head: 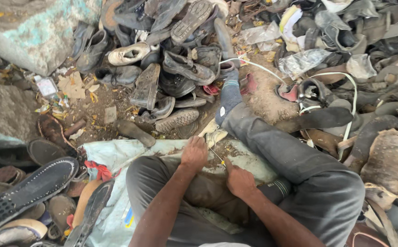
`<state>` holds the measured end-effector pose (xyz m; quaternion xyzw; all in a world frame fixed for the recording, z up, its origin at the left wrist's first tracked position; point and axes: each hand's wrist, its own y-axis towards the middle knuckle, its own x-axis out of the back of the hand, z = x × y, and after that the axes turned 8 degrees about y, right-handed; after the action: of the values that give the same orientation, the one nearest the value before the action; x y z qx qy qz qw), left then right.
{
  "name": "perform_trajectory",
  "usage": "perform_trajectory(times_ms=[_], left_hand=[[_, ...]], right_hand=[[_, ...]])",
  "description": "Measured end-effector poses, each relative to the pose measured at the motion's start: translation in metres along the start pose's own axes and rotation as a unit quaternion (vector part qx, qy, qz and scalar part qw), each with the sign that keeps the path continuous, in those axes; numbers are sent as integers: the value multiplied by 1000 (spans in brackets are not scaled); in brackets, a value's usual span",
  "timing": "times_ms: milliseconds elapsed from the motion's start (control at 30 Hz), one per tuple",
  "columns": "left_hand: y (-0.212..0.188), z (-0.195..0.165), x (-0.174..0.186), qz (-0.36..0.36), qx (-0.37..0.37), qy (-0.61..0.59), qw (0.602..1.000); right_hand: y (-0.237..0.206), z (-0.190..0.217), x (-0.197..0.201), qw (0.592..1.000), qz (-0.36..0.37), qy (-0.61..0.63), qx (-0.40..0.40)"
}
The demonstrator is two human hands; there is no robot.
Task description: The person uses a small knife to trim material and clean the soles and inner parts of various used shoes, handling them one at a time and tossing them back into a pile.
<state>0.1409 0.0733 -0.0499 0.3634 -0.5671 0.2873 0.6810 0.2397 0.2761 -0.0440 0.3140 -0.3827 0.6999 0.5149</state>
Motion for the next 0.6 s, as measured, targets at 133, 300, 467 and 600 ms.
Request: perform_trajectory(times_ms=[133,300,467,600], left_hand=[[5,4,0,22,64,-127,990],[12,7,-2,-151,168,-199,954],[19,29,-4,-138,155,-318,925],[23,38,-7,-146,215,-379,888]], right_hand=[[0,6,9,1000,7,3,-15],[8,23,20,1000,-13,1,9],[31,39,28,998,47,-51,-3],[39,38,34,998,39,-51,-11]])
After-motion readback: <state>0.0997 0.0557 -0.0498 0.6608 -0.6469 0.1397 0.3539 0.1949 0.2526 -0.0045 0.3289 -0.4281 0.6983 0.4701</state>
